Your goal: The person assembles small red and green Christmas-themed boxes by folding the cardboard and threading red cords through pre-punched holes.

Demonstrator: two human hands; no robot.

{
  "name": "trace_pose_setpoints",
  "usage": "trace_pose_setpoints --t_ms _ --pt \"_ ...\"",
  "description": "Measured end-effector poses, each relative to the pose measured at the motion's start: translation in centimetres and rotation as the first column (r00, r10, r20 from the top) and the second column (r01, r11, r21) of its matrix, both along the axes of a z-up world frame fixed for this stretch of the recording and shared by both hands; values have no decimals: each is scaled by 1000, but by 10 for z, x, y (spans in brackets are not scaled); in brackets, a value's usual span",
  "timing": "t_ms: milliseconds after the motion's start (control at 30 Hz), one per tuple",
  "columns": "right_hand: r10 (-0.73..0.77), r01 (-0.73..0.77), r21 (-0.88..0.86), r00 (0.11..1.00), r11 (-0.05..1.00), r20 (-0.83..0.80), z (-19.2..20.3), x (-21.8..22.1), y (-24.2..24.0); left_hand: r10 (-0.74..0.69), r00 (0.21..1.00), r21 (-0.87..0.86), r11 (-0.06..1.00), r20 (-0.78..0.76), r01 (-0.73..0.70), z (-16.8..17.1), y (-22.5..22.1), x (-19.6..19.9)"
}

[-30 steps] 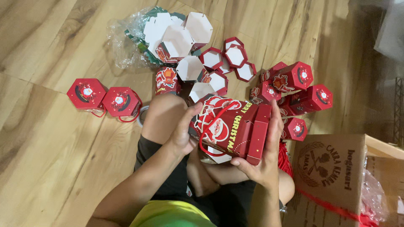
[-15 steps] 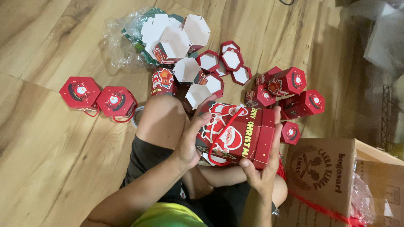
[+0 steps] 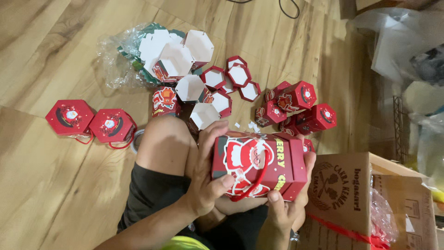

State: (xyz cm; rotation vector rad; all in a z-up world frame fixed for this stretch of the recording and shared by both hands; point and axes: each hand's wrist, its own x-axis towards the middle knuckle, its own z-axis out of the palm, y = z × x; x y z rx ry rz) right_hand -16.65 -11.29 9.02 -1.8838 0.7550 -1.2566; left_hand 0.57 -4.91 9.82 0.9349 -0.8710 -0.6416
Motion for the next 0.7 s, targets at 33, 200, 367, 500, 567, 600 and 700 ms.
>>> trace_pose_setpoints --t_ms 33,200,367,500,567,600,700 --pt "-41 40 8 998 999 53 -2 -1 1 0 1000 -14 1000 22 1 5 3 -1" --pt "-158 152 44 952 987 261 -19 -11 1 57 993 -149 988 108 -40 9 8 -7" --pt "-211 169 145 906 975 366 -16 -12 8 237 927 -278 948 290 -156 1 11 -12" --pt "-201 164 121 879 979 433 -21 -6 11 334 906 -331 912 261 -241 2 5 -25" --pt "-322 273 173 839 946 438 -18 1 17 402 908 -302 885 116 -353 4 5 -37" --pt "-326 277 175 837 945 439 -19 2 18 398 910 -301 887 119 -349 1 7 -36" --pt "-391 353 170 806 920 444 -23 5 21 342 918 -306 912 200 -273 -3 9 -36"
